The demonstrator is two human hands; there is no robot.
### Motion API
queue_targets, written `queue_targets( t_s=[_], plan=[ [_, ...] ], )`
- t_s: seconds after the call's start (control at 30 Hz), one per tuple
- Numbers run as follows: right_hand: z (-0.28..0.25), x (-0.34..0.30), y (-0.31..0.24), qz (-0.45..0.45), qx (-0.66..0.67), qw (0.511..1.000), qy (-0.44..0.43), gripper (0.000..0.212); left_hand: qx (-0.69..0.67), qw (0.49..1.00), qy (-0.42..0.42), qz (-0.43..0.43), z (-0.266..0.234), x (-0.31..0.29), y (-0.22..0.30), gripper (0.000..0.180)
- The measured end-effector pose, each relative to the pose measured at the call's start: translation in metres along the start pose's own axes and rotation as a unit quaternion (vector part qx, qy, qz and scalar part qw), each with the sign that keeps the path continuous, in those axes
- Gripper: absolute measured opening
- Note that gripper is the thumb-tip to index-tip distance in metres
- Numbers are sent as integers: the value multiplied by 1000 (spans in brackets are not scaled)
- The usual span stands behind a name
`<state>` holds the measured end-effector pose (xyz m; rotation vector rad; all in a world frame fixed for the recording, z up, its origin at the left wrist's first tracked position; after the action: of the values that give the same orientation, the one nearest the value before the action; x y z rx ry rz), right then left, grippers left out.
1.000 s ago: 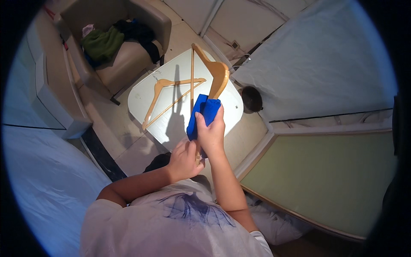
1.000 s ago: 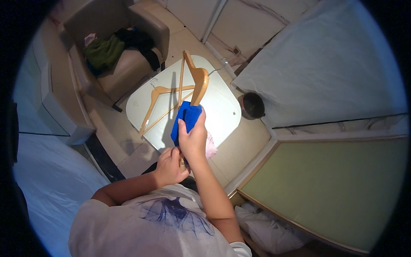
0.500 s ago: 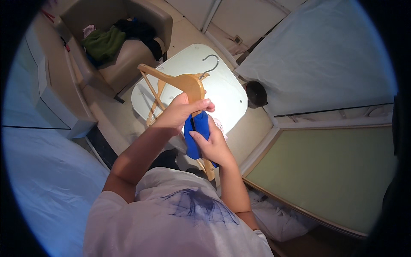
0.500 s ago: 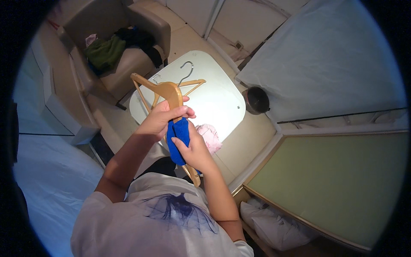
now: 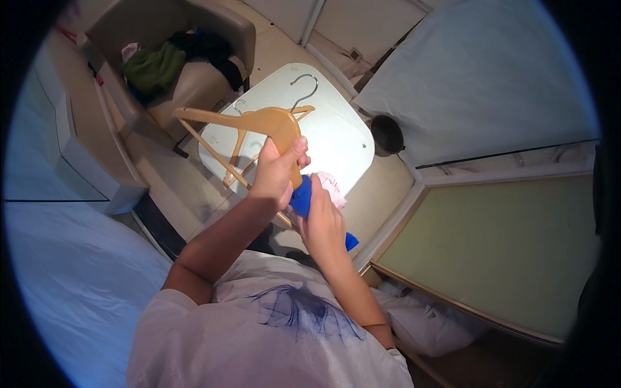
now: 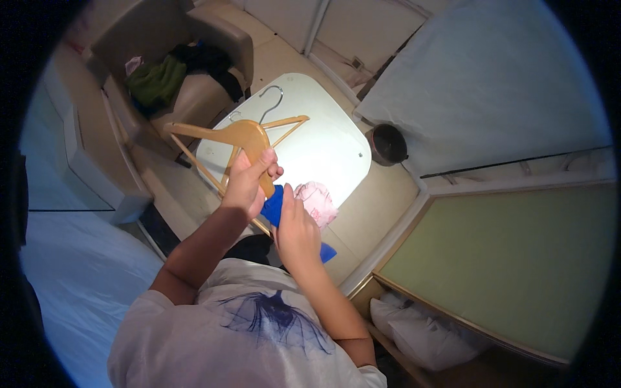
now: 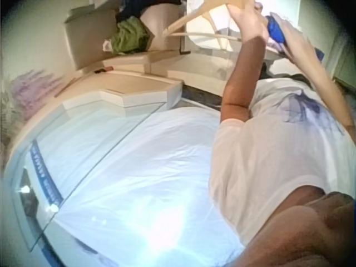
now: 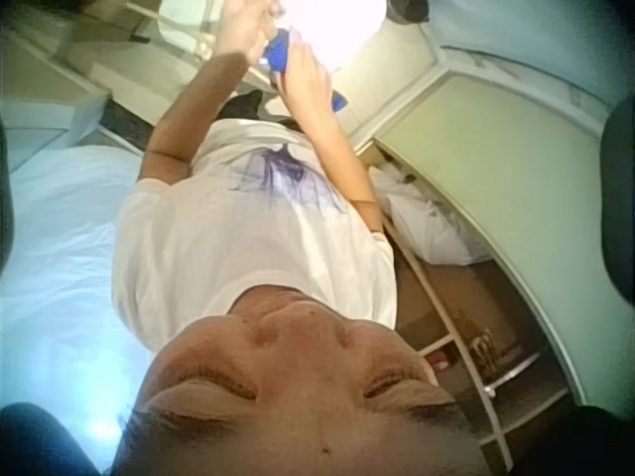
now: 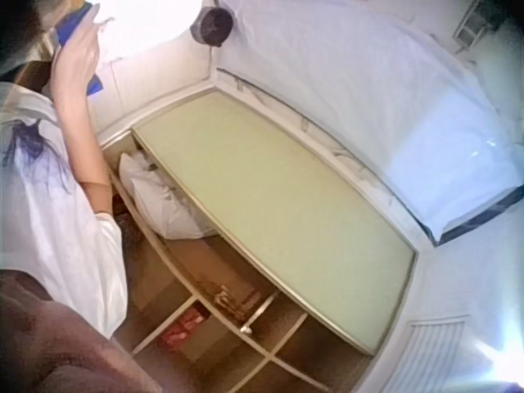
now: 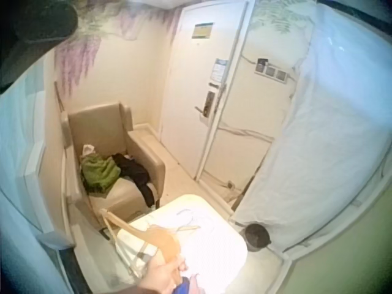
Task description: The person wipes several wooden hangers with a blue cloth and places them into a closet. Then the person wipes the inside of the closet door with the same cloth.
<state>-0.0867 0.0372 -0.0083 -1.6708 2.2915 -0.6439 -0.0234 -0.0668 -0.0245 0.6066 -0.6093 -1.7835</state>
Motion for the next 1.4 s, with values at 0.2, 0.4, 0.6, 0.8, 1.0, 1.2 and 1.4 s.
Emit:
queue_targets(
  t_s=[0.2,0.4,0.6,0.8,1.0,1.2,1.4],
  plan=[
    [3,9,-12,-25,-120,986,110,51,14,1000,1,19,7,-2,4,13],
    [5,-33,-2,-35,-149,987,56,50,4,999,32,42,-14,22,22,13],
    [-7,-48,36,152,181,965,-118,55,48,998,-24,13,-25,31,37,20],
    [-43,-20,62,173,464,861,115,48,340,910,-236,-35,-6,-7,28,15],
    [-68,7,17,-67,205,932,293,57,423,853,-306,-10,2,-46,8,26],
    [-50,-10,-13,-128,118,963,206,50,376,876,-301,36,-2,-58,10,22],
    [-66,-3,30,-134,-74,940,305,37,290,927,-217,-95,1,-64,31,10]
  ],
)
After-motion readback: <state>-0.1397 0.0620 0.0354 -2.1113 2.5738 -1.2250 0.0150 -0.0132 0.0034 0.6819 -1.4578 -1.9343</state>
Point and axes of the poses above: each hand's wrist, its own x-axis towards the middle knuckle, its own z-axis out of the palm, y = z × x, the point moved 4 cm from there along x, towards the middle knuckle, and after that the axes turned 12 degrees about z, right-handed, at the moved point
